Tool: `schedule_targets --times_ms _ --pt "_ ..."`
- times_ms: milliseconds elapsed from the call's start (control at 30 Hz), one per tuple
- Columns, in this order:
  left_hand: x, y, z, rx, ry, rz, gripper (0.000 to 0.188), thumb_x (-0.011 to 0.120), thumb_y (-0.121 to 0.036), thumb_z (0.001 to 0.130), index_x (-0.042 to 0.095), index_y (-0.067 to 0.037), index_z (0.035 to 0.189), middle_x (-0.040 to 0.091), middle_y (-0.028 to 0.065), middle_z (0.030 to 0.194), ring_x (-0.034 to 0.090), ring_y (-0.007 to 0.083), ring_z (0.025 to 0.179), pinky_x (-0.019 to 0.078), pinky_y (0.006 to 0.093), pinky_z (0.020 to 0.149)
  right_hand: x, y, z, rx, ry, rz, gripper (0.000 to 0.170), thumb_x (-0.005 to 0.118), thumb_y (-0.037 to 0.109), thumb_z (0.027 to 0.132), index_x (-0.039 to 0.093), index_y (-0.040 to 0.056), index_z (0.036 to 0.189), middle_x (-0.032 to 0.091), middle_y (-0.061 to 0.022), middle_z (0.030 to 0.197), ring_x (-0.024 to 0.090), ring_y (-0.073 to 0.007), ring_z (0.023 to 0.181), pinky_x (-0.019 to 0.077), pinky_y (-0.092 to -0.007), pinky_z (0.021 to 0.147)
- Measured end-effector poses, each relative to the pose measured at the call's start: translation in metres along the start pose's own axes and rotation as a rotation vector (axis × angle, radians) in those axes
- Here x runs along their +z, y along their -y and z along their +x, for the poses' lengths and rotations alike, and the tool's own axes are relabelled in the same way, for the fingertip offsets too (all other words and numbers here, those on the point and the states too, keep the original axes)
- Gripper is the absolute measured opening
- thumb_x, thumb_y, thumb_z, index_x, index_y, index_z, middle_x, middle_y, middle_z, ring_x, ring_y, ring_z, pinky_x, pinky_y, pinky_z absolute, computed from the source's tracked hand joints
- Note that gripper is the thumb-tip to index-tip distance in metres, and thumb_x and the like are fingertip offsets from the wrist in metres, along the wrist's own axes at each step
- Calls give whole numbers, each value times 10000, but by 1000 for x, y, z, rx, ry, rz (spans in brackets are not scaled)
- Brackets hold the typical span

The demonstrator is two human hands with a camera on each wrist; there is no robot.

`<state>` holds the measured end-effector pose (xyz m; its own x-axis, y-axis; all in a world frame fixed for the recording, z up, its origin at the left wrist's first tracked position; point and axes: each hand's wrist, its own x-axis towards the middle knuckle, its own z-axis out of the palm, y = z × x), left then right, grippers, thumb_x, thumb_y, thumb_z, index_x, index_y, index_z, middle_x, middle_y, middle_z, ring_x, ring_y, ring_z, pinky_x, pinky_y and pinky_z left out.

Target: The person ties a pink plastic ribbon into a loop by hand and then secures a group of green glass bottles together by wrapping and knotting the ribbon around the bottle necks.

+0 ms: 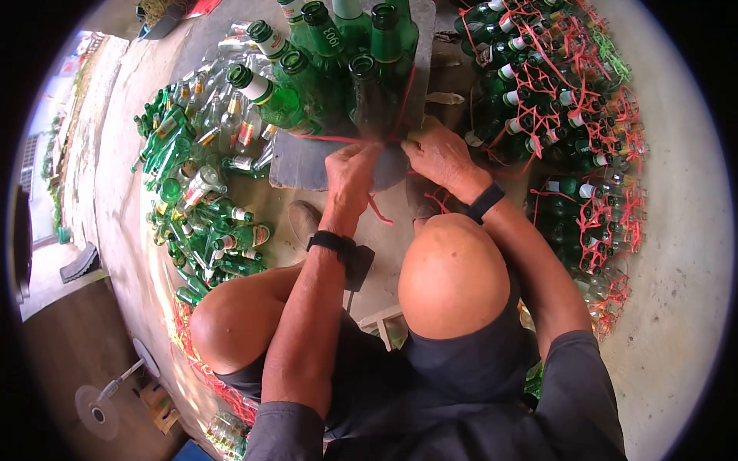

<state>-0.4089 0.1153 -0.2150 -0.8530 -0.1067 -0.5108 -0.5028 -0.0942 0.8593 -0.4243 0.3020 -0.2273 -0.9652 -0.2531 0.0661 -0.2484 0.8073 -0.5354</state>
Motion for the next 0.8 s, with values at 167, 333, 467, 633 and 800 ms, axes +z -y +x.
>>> schedule_targets --times_ms 167,333,467,633,800 --pt "1 5 -1 40 -56 41 300 752 -195 874 740 68 1018 602 -2 690 469 71 536 345 264 465 -15 13 -1 -200 -172 -202 195 676 215 859 724 37 921 628 -197 991 606 -418 998 526 -497 863" --pt "2 4 -2 25 -54 34 321 752 -206 872 737 72 1032 608 1 704 472 74 544 347 263 468 -11 12 5 -213 -110 -5 227 679 143 873 670 -6 1045 675 -215 994 640 -425 942 526 -495 838" --pt "2 3 -3 30 -52 20 315 751 -206 873 735 72 1018 619 6 719 479 77 550 350 263 471 3 8 9 -72 -57 307 220 635 120 917 637 -11 1093 695 -228 1010 655 -453 942 539 -478 807" --pt "0 5 -1 31 -38 16 300 755 -205 871 738 68 996 630 10 726 492 80 557 360 262 474 8 12 6 42 -69 338 248 627 193 925 624 -16 1059 659 -288 999 624 -502 945 522 -529 813" --pt "0 4 -1 27 -40 32 280 759 -205 868 743 54 974 621 3 719 498 82 559 365 264 474 6 7 0 76 21 248 243 610 241 965 660 47 1103 689 -237 1012 642 -471 953 531 -490 792"
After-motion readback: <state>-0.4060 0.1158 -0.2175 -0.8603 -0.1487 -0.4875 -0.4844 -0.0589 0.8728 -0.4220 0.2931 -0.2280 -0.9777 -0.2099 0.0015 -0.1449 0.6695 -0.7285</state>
